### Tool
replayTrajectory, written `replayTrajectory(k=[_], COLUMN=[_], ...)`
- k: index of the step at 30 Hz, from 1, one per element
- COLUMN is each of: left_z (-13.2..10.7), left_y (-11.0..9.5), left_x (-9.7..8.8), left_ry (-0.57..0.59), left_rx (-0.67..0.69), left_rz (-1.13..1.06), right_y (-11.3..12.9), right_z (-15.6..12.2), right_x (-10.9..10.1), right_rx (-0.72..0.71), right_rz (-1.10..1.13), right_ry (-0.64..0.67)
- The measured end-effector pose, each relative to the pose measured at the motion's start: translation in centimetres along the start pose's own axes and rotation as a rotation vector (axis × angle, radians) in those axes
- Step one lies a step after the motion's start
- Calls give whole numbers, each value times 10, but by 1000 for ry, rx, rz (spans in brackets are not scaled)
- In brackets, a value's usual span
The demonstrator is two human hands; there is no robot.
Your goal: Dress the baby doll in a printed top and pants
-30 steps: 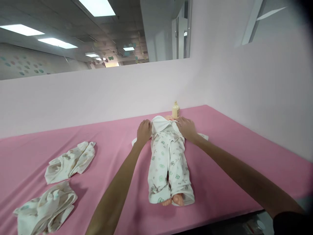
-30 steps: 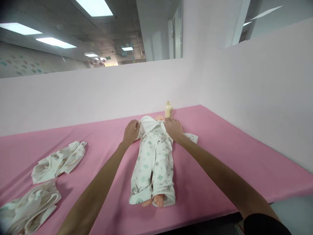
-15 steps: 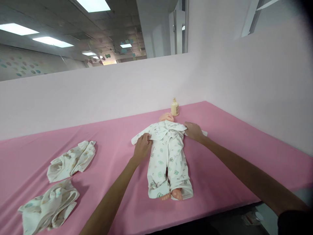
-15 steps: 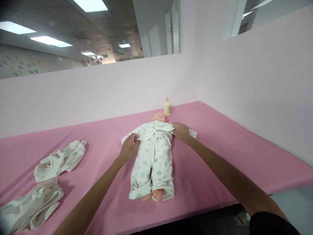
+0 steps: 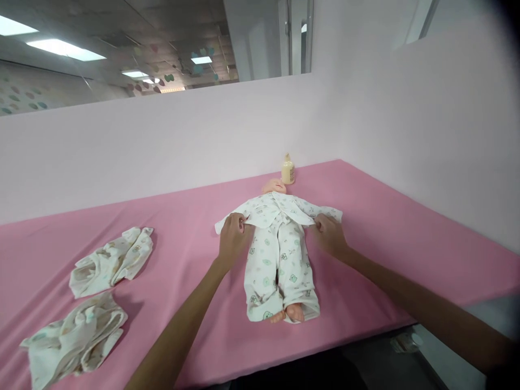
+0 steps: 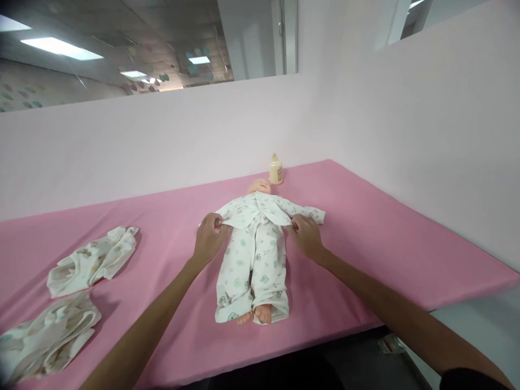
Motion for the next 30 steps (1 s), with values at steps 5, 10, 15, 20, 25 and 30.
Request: replayTrajectory(k=[5,10,15,20,25,30], left_z=[12,7,-9,-8,5,6], left_y=[-22,-29,-17,7,32,51], left_x=[6,-3,8,16,19,26], left_ry=[-27,-133,-108,-89,34,244], left_rx=[160,283,359,135,-101,-330], left_rz=[73,114,247,261,188,-126], right_y=[19,13,3,-8,-15,-28], right_z=[21,12,3,-1,-12,-21], right_x=[-5,-10,9,31,27,20], right_rx=[-34,30,98,228,242,480], right_rz=[88,63,57,50,53,336], right_ry=[-38,-129,33,250,279,222])
Point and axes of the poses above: each hand's wrist, its own z-axis towards the middle knuckle, its own x-axis out of the palm, y = z × x, the point moved 6 cm from there along z, towards the middle knuckle, and after that the axes turned 13 degrees about -x, right-handed, at the moved point
